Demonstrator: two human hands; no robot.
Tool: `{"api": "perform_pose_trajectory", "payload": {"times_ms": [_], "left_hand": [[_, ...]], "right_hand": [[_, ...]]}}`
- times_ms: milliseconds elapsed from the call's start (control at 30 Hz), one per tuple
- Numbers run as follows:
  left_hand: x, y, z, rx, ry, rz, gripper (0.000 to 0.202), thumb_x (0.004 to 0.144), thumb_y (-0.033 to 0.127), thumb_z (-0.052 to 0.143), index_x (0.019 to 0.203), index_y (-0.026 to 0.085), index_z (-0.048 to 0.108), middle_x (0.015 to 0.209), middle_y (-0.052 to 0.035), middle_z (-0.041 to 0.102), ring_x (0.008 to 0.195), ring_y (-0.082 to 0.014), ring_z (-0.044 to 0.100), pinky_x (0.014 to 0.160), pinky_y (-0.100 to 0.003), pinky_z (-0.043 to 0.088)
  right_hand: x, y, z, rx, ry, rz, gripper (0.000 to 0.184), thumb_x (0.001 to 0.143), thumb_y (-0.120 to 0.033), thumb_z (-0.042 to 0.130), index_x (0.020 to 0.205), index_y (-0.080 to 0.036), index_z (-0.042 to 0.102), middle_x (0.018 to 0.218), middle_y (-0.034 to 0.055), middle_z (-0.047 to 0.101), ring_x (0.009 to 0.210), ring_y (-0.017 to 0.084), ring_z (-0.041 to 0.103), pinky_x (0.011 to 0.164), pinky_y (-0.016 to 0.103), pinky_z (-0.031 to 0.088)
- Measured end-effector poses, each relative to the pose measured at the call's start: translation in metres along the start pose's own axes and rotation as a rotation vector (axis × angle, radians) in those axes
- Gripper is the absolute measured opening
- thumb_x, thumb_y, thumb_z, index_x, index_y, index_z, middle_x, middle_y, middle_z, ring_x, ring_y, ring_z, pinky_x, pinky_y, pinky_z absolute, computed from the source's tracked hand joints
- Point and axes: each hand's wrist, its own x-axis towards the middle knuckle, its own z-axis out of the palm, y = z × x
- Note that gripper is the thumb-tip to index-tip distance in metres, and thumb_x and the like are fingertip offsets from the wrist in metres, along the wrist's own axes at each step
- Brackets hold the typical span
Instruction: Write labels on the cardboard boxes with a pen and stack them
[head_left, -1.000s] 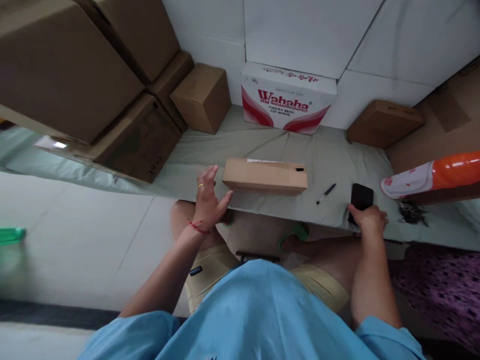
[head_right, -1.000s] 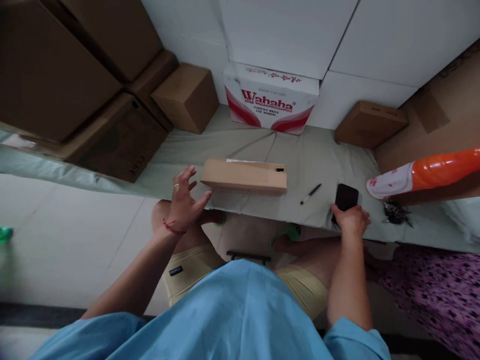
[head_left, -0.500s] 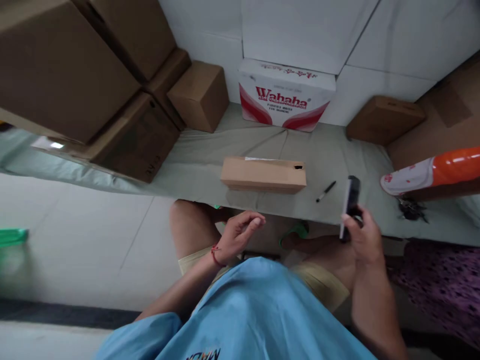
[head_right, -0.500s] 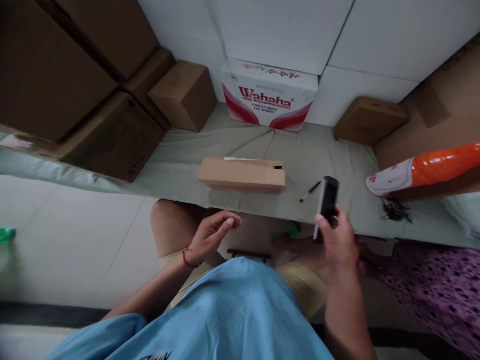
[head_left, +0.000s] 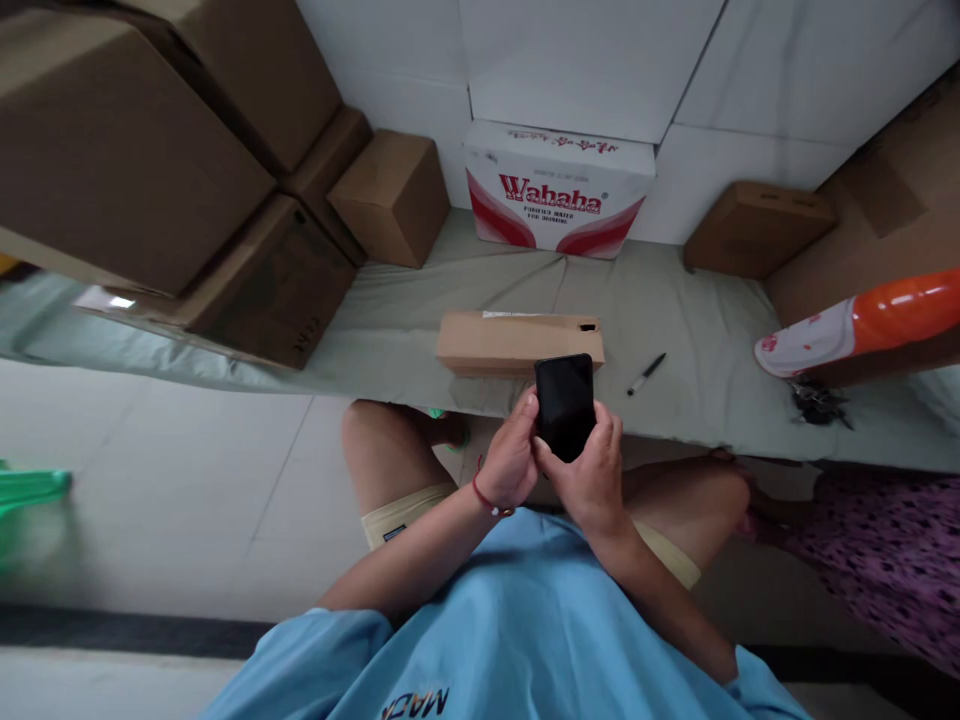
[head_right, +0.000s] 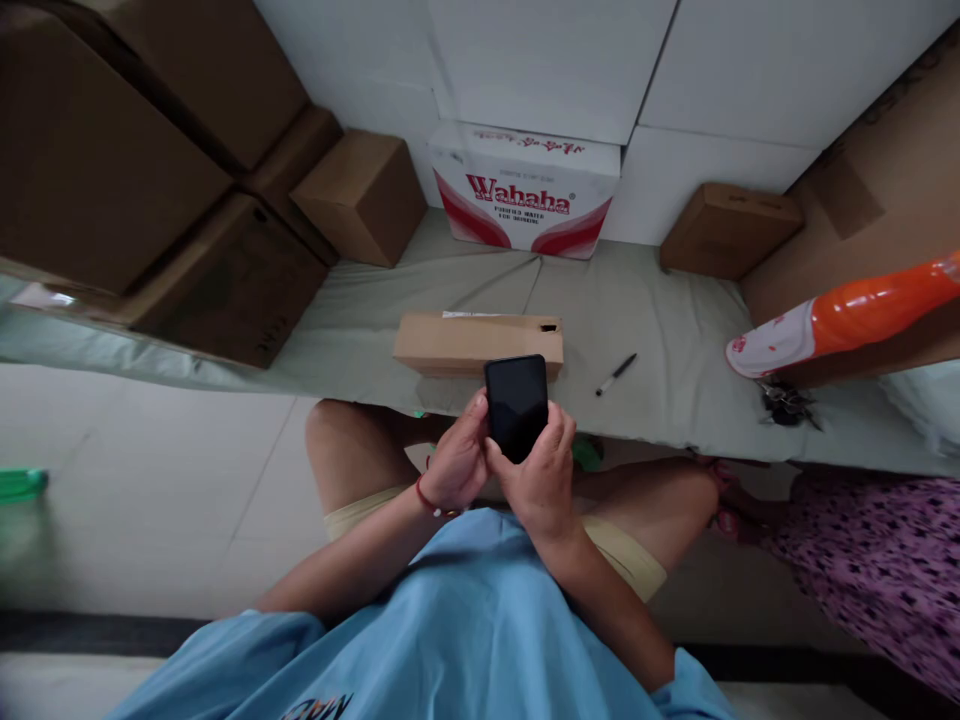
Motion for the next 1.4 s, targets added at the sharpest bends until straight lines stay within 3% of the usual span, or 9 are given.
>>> {"api": "perform_pose_trajectory", "payload": {"times_ms": [300,433,533,633,700,767,967,1200,1400], "left_hand": [[0.000,0.003,0.004,0.067,-0.067,0.009,0.047,0.095,0.058,0.072,0.132,0.029,0.067,0.136,-0.0042,0.073,0.132,-0.0253,0.066,0.116,-0.042,0.051],[0.004,0.017,-0.011,0.344,-0.066,0.170,0.045,0.101,0.061,0.060,0.129,0.026,0.065,0.136,-0.0099,0.068,0.129,-0.0260,0.064,0.104,-0.042,0.058],[0.011,0.036,-0.038,0.673,0.064,0.453,0.034,0.101,0.052,0.063,0.120,0.024,0.065,0.127,-0.0098,0.064,0.119,-0.0233,0.065,0.095,-0.037,0.060],[0.022,0.056,-0.067,0.959,0.337,0.750,0.025,0.100,0.041,0.063,0.116,0.023,0.063,0.120,-0.0091,0.063,0.112,-0.0216,0.065,0.095,-0.035,0.059],[0.031,0.067,-0.084,1.049,0.534,0.850,0.025,0.098,0.036,0.063,0.120,0.023,0.061,0.125,-0.0104,0.061,0.118,-0.0229,0.064,0.097,-0.037,0.059],[0.039,0.074,-0.096,1.088,0.619,0.848,0.034,0.094,0.032,0.064,0.126,0.023,0.059,0.133,-0.0120,0.060,0.126,-0.0251,0.063,0.101,-0.039,0.059],[0.046,0.066,-0.102,1.035,0.409,0.733,0.053,0.091,0.029,0.064,0.141,0.023,0.053,0.144,-0.0149,0.057,0.137,-0.0274,0.061,0.106,-0.042,0.061],[0.042,0.063,-0.102,1.127,0.418,0.765,0.060,0.089,0.026,0.066,0.146,0.021,0.050,0.151,-0.0183,0.053,0.140,-0.0313,0.057,0.108,-0.049,0.059],[0.047,0.082,-0.110,1.382,0.409,0.899,0.075,0.086,0.024,0.073,0.155,0.026,0.043,0.159,-0.0173,0.049,0.153,-0.0341,0.045,0.118,-0.055,0.050]], "right_hand": [[0.013,0.000,-0.006,-0.040,0.071,-0.084,0.078,0.081,-0.054,0.079,0.142,-0.022,0.041,0.132,0.0169,0.054,0.121,0.035,0.061,0.100,0.056,0.057],[0.031,0.001,-0.011,-0.063,0.098,-0.054,0.076,0.079,-0.049,0.079,0.139,-0.021,0.041,0.135,0.0186,0.052,0.125,0.036,0.058,0.101,0.056,0.056],[0.047,0.001,-0.014,-0.090,0.144,0.001,0.074,0.077,-0.048,0.079,0.135,-0.020,0.043,0.133,0.0187,0.052,0.122,0.036,0.058,0.101,0.056,0.056],[0.058,0.000,-0.015,-0.105,0.164,0.024,0.072,0.076,-0.048,0.079,0.132,-0.020,0.043,0.132,0.0180,0.052,0.118,0.036,0.059,0.099,0.056,0.056],[0.061,-0.002,-0.014,-0.104,0.165,0.031,0.071,0.076,-0.048,0.079,0.131,-0.021,0.043,0.131,0.0175,0.052,0.117,0.035,0.059,0.098,0.056,0.057],[0.062,-0.003,-0.013,-0.099,0.160,0.041,0.072,0.076,-0.049,0.079,0.131,-0.021,0.043,0.131,0.0171,0.052,0.116,0.035,0.060,0.097,0.056,0.057],[0.061,-0.004,-0.011,-0.075,0.134,0.056,0.072,0.076,-0.048,0.079,0.131,-0.021,0.042,0.131,0.0170,0.051,0.119,0.035,0.058,0.099,0.057,0.057],[0.060,-0.005,-0.009,-0.095,0.131,0.051,0.072,0.077,-0.048,0.079,0.132,-0.021,0.042,0.132,0.0171,0.050,0.117,0.034,0.059,0.100,0.055,0.056],[0.079,0.053,-0.034,-0.221,0.142,0.196,0.077,0.072,-0.054,0.080,0.131,-0.017,0.048,0.133,0.0208,0.052,0.120,0.038,0.057,0.104,0.058,0.053]]}}
